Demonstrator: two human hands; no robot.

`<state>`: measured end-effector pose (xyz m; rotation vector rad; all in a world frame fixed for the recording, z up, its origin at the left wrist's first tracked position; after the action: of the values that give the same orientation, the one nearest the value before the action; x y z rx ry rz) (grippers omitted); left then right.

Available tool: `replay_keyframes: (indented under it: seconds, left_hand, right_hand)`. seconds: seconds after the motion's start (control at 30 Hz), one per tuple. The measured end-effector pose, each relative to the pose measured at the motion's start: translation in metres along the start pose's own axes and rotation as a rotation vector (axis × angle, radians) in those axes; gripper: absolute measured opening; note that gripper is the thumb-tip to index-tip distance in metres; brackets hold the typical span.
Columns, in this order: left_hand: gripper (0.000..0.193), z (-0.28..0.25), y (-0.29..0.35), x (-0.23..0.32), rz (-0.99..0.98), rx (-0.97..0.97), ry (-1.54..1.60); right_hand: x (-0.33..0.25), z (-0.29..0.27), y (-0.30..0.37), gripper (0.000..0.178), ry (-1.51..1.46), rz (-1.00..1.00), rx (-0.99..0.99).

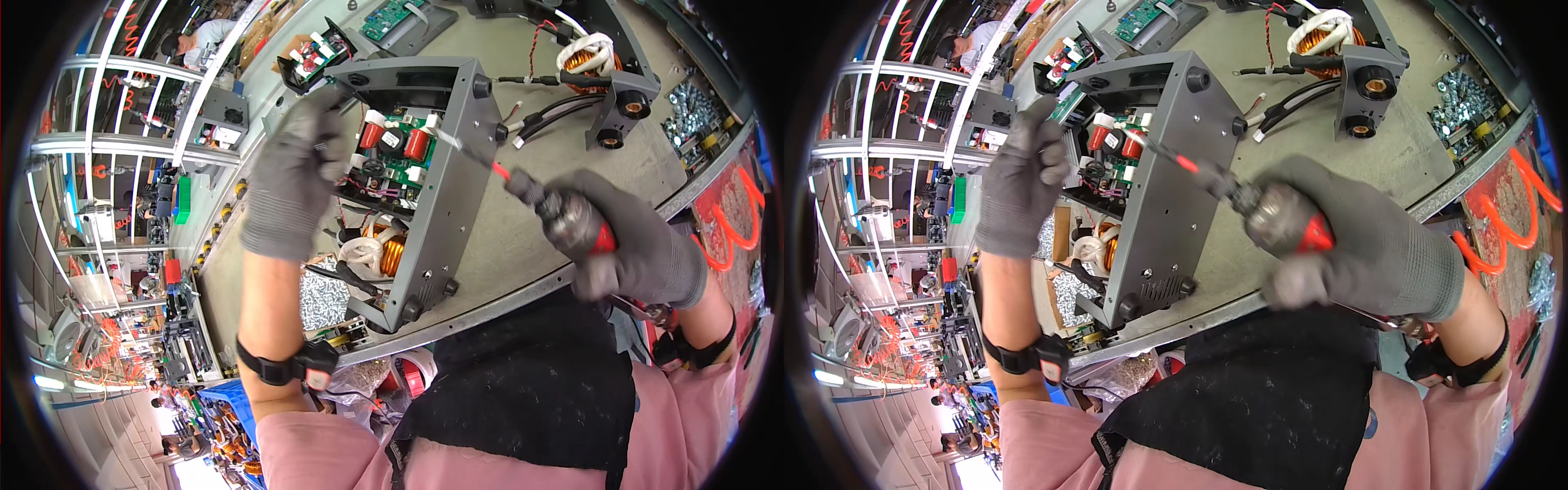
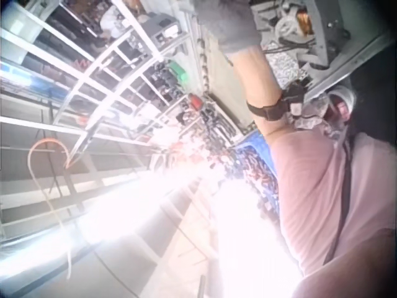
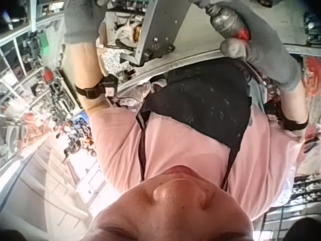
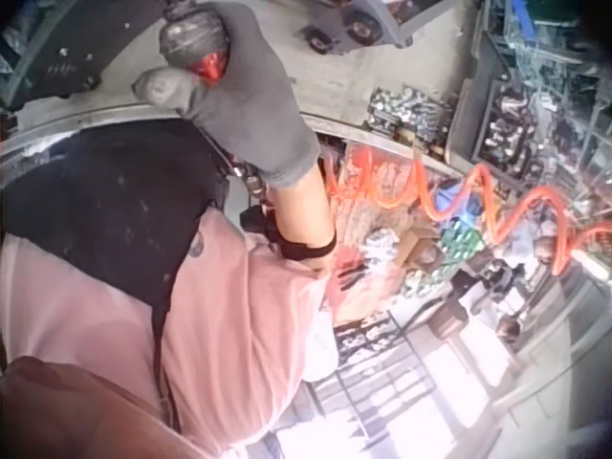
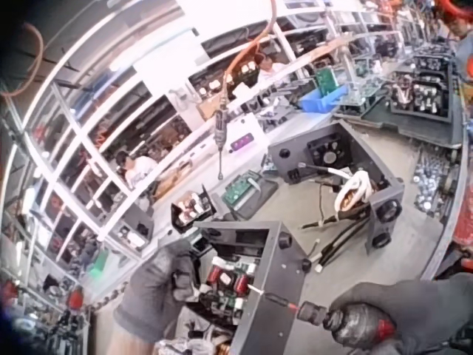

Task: Assemble internal components and circuit boards into a power inverter unit using an electric screwdriver.

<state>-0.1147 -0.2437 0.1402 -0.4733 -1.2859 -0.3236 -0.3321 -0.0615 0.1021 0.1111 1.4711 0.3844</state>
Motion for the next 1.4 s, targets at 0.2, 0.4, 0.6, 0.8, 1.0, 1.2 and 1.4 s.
replay_keyframes:
  seconds: [0.2,0.4,0.6,0.8,1.0,1.2,1.4]
  left_hand:
    - [0.049,-0.101,-0.002,-0.044,-0.446,-0.084,-0.855]
    - [0.060,-0.062,0.003,-0.057,0.432,-1.069,-1.714]
    - [0.052,-0.084,0.005,-0.063,0.504,-1.013,-1.618]
    - [0.027,-0.115,-0.010,-0.096,0.387,-0.684,-1.043]
    - [0.033,-0.113,-0.006,-0.073,-0.149,-0.243,-0.758]
    - [0.034,-0.067,0.000,-0.009,-0.028,0.139,-0.091]
    - [0.029,-0.012,0.007,-0.003,-0.016,-0.098,0.019]
  right_hand:
    - [0.045,0.003,0.008,0.084,0.703,0.385,-0.079]
    - [0.041,0.013,-0.001,0.070,0.798,0.311,-0.037]
    - [0.024,0.018,-0.008,0.063,0.949,0.293,0.034]
    - [0.020,0.021,-0.012,0.066,1.028,0.319,0.044]
    - [0.016,0.015,-0.007,0.082,0.945,0.347,0.079]
    - [-0.008,0.015,-0.011,0.081,0.733,0.219,0.092]
    - [-0.037,0.031,-0.035,0.070,0.645,-0.141,0.200]
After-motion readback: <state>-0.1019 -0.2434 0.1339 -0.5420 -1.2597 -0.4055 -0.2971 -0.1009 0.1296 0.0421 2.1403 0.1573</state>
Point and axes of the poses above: each hand's wrist, its own y-axis away from the middle knuckle, its own z-axis out of the palm, x = y × z, the point moved 6 cm from there along -y, towards the middle knuckle, and after that the axes turned 15 degrees about z, right-handed, at the moved point
